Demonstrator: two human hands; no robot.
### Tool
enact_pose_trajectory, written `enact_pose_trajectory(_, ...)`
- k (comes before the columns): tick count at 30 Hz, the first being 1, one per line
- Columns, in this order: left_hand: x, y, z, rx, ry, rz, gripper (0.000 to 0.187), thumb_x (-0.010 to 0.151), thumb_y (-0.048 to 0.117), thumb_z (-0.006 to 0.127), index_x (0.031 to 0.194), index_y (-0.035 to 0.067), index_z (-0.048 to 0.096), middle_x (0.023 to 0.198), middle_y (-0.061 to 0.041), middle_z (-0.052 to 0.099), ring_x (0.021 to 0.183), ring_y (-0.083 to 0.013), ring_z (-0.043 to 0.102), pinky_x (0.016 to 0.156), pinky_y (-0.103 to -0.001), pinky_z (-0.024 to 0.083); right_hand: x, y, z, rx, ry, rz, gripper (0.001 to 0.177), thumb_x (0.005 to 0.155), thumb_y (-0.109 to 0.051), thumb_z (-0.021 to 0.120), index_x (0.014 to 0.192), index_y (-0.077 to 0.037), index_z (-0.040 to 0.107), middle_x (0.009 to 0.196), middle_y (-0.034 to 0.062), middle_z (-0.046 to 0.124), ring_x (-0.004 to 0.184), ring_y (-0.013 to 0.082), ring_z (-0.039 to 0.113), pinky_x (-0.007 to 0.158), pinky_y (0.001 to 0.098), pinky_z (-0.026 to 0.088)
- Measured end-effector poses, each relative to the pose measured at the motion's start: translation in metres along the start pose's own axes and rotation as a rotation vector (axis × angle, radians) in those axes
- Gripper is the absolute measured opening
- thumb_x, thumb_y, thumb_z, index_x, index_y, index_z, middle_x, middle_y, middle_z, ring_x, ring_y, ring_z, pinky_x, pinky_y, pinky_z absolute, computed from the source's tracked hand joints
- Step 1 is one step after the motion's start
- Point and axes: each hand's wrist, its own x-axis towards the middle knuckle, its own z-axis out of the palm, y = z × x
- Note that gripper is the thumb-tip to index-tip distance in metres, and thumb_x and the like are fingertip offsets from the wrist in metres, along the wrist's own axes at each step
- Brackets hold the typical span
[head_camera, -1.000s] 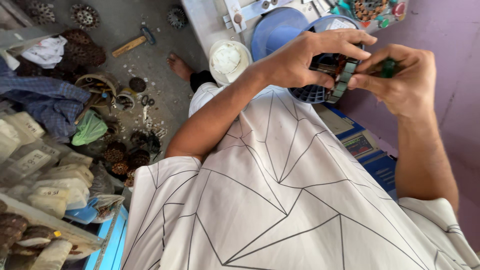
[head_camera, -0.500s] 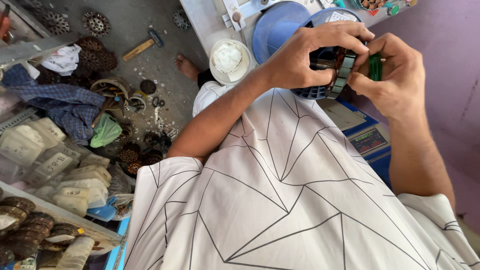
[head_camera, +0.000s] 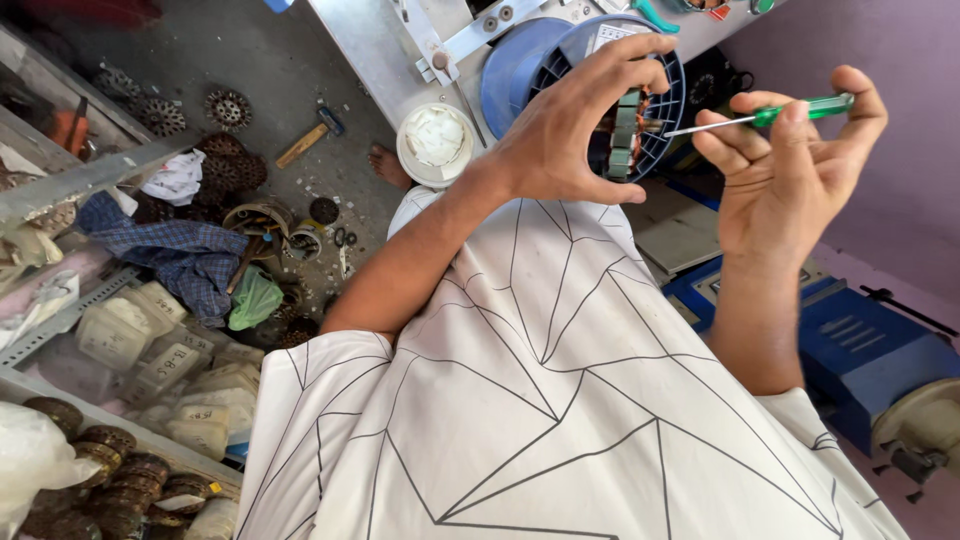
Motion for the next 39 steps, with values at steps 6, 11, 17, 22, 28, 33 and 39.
enact_pose_trajectory(6, -0.004, 0.001, 0.007, 0.221, 0.12, 0.18, 0.085, 0.087, 0.048, 0.102, 0.146, 0.024, 0.045, 0.16, -0.002, 0.034, 0.153, -0.0273, 0.033, 0.131, -0.042, 0.038, -0.037, 0.027, -0.012, -0.524, -0.299, -0.587, 0.073, 0.119, 0.014, 0.063, 0.153, -0.026, 0.013, 0.123, 0.0182, 0.053, 0.099, 0.0321, 0.071, 0.095, 0.0403, 0.062)
enact_pose_trajectory(11, -0.01, -0.007, -0.008, -0.081, 0.03, 0.108, 0.089, 0.088, 0.04, 0.095, 0.154, 0.016, 0.04, 0.162, -0.006, 0.038, 0.152, -0.0272, 0.038, 0.13, -0.045, 0.035, -0.031, 0.046, 0.0, -0.646, -0.312, -1.096, 0.08, 0.101, 0.022, 0.065, 0.146, -0.02, 0.014, 0.125, 0.0238, 0.054, 0.09, 0.0323, 0.075, 0.081, 0.0396, 0.066)
enact_pose_trajectory(17, -0.01, -0.032, -0.021, -0.6, -0.049, 0.066, 0.063, 0.112, -0.002, 0.074, 0.161, 0.016, 0.038, 0.164, -0.002, 0.043, 0.151, -0.0177, 0.039, 0.134, -0.036, 0.028, -0.021, 0.054, 0.01, -0.62, -0.442, -1.35, 0.077, 0.089, 0.028, 0.063, 0.14, -0.01, 0.019, 0.113, 0.0285, 0.055, 0.09, 0.0426, 0.075, 0.077, 0.0426, 0.065)
enact_pose_trajectory(22, -0.006, -0.032, -0.03, -0.624, -0.182, 0.039, 0.057, 0.11, -0.011, 0.075, 0.155, 0.012, 0.049, 0.157, -0.004, 0.051, 0.145, -0.0179, 0.049, 0.133, -0.035, 0.034, -0.021, 0.052, 0.006, -0.658, -0.537, -1.328, 0.076, 0.093, 0.031, 0.061, 0.141, -0.011, 0.02, 0.116, 0.0293, 0.053, 0.095, 0.0459, 0.074, 0.081, 0.0448, 0.07)
enact_pose_trajectory(28, 0.004, -0.022, -0.035, -0.612, -0.15, 0.031, 0.042, 0.105, -0.005, 0.082, 0.14, 0.01, 0.064, 0.158, -0.001, 0.049, 0.14, -0.0155, 0.059, 0.129, -0.034, 0.048, -0.019, 0.052, 0.013, -0.733, -0.529, -1.483, 0.075, 0.085, 0.031, 0.067, 0.137, -0.006, 0.028, 0.11, 0.0217, 0.061, 0.087, 0.0454, 0.076, 0.07, 0.0469, 0.065)
enact_pose_trajectory(33, 0.005, -0.017, -0.033, -0.557, -0.114, -0.012, 0.041, 0.103, 0.0, 0.085, 0.136, 0.014, 0.067, 0.155, 0.0, 0.052, 0.138, -0.0165, 0.062, 0.125, -0.034, 0.049, -0.021, 0.049, 0.018, -0.707, -0.514, -1.442, 0.072, 0.086, 0.028, 0.068, 0.135, -0.006, 0.029, 0.103, 0.0227, 0.061, 0.086, 0.0434, 0.076, 0.068, 0.047, 0.069)
enact_pose_trajectory(39, 0.009, -0.018, -0.037, -0.432, -0.089, 0.037, 0.045, 0.098, 0.005, 0.089, 0.137, 0.014, 0.069, 0.152, -0.004, 0.057, 0.144, -0.0212, 0.057, 0.127, -0.034, 0.048, -0.008, 0.053, 0.031, -0.695, -0.491, -1.552, 0.063, 0.087, 0.025, 0.067, 0.128, -0.005, 0.029, 0.1, 0.0219, 0.062, 0.082, 0.0422, 0.076, 0.066, 0.0448, 0.064)
